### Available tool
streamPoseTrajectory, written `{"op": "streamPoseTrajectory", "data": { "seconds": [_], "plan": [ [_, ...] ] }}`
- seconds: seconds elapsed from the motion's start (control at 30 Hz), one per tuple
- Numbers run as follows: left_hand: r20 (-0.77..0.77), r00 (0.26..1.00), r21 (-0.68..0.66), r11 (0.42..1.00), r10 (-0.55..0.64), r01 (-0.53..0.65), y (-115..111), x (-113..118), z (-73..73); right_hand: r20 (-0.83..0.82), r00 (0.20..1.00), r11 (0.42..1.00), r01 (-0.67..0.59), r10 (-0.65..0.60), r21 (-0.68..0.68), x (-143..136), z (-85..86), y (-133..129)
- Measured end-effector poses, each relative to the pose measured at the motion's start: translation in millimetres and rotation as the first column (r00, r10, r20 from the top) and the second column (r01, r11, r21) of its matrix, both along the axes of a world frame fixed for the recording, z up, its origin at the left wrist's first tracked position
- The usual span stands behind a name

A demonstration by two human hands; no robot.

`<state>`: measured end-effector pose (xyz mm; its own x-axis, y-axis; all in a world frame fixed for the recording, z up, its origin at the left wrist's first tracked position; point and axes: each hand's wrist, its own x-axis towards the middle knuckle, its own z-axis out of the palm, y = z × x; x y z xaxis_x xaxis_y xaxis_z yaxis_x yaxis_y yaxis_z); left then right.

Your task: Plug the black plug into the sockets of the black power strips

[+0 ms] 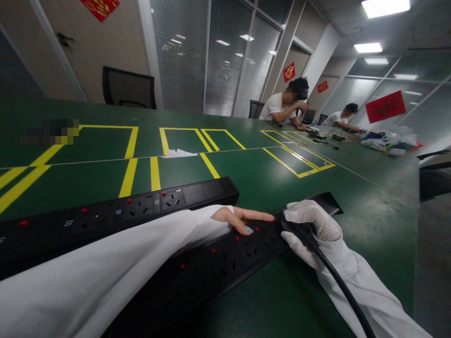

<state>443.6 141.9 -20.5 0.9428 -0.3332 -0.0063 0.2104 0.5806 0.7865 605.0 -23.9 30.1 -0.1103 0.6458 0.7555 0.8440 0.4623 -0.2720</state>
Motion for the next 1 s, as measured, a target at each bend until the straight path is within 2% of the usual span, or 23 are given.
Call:
{"op": "streamPoseTrajectory", "data": {
  "seconds": [0.37, 0.57, 0.87, 1.0],
  "plan": [
    [-0.019, 0.999, 0.023, 0.999, 0.044, -0.044, -2.0, -0.3, 1.5, 0.045, 0.997, 0.998, 0.062, -0.062, 0.008, -4.4, 4.1, -3.8],
    [-0.002, 0.995, 0.133, 0.986, 0.099, -0.098, -3.9, -3.8, 4.7, 0.06, 0.996, 0.998, 0.06, -0.06, -0.006, -5.4, 7.0, -6.2],
    [-0.003, 0.978, 0.228, 0.952, 0.21, -0.203, -12.2, -5.6, 10.4, 0.087, 0.995, 0.999, 0.04, -0.04, 0.007, -2.1, 7.6, -6.6],
    [0.037, 0.965, 0.292, 0.92, 0.261, -0.261, -14.3, -5.2, 8.8, 0.111, 0.993, 0.995, 0.057, -0.048, -0.077, -3.5, 13.2, -10.8]
  ]
}}
